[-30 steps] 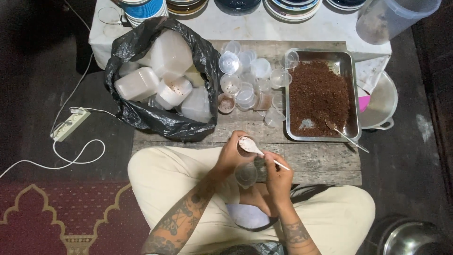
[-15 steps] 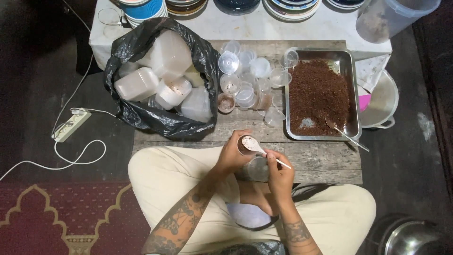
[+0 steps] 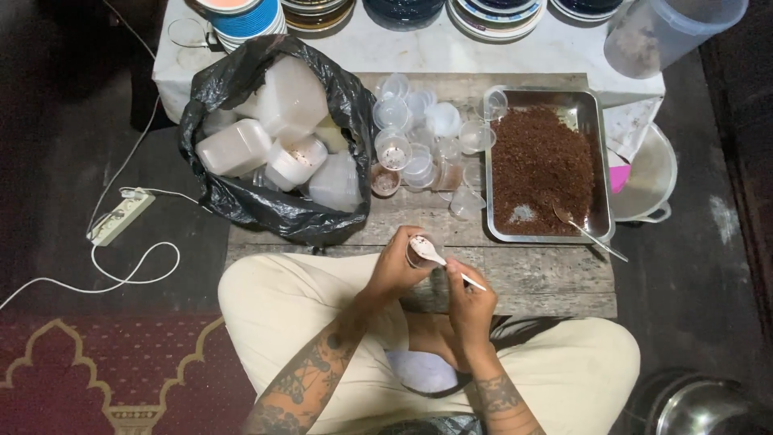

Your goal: Filling small plastic cups with a brown granular material using a spoon while sitting on the floor.

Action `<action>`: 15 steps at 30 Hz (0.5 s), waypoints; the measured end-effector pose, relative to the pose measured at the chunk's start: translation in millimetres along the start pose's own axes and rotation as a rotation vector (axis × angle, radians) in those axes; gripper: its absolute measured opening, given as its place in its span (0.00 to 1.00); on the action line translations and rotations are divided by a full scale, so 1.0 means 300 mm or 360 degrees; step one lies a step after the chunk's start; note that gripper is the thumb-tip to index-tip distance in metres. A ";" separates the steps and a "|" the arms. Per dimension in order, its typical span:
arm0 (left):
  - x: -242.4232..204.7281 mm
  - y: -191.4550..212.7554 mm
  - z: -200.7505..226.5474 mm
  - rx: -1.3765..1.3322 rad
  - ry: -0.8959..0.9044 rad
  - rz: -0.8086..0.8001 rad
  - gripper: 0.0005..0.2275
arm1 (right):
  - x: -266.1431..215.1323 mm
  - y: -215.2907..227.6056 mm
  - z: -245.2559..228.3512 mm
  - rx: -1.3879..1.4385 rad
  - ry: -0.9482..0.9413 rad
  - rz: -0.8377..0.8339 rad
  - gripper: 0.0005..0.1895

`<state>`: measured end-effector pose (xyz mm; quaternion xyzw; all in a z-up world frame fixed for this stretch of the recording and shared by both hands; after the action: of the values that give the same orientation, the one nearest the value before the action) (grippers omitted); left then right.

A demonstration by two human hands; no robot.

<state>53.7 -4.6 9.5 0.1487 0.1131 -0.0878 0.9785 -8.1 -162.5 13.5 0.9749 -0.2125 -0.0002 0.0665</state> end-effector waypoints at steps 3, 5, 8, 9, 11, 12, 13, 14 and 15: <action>0.029 -0.002 -0.041 0.0273 0.0151 -0.0041 0.29 | 0.003 -0.021 -0.034 -0.0037 0.0127 -0.0044 0.08; 0.017 0.005 -0.006 0.0221 0.0143 -0.0043 0.28 | 0.003 -0.018 -0.048 -0.0063 0.0181 -0.0037 0.09; 0.005 -0.002 0.002 0.0184 0.0071 -0.0028 0.30 | 0.009 -0.023 -0.040 -0.0110 0.0247 -0.0088 0.09; 0.006 -0.006 0.002 0.0202 0.0004 -0.0013 0.32 | 0.014 -0.030 -0.031 -0.0128 0.0260 -0.0143 0.09; 0.007 0.003 0.021 0.0238 -0.0039 -0.0031 0.33 | 0.008 -0.022 -0.048 -0.0118 0.0317 -0.0110 0.09; 0.007 0.008 0.032 0.0274 -0.0079 -0.0048 0.34 | 0.006 -0.018 -0.059 -0.0110 0.0372 -0.0080 0.08; 0.008 0.006 0.018 0.0274 -0.0076 -0.0045 0.34 | 0.006 -0.017 -0.050 -0.0108 0.0371 -0.0084 0.08; 0.008 0.004 0.001 0.0287 -0.0057 -0.0035 0.30 | 0.007 -0.019 -0.040 -0.0121 0.0363 -0.0118 0.07; 0.014 0.000 -0.012 0.0298 -0.0044 -0.0026 0.26 | 0.013 -0.019 -0.032 -0.0136 0.0359 -0.0149 0.07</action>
<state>57.0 -4.1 5.1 0.2373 0.0921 -0.1079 0.9610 -1.8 -157.7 22.2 0.9739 -0.1578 0.0975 0.1313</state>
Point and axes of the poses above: each hand's wrist, its own x-axis towards the middle knuckle, its own y-axis out of the back of the hand, z = x × y, the point moved 5 cm from there along x, towards the middle knuckle, and after that the axes turned 10 degrees about x, right-handed, at the moved point
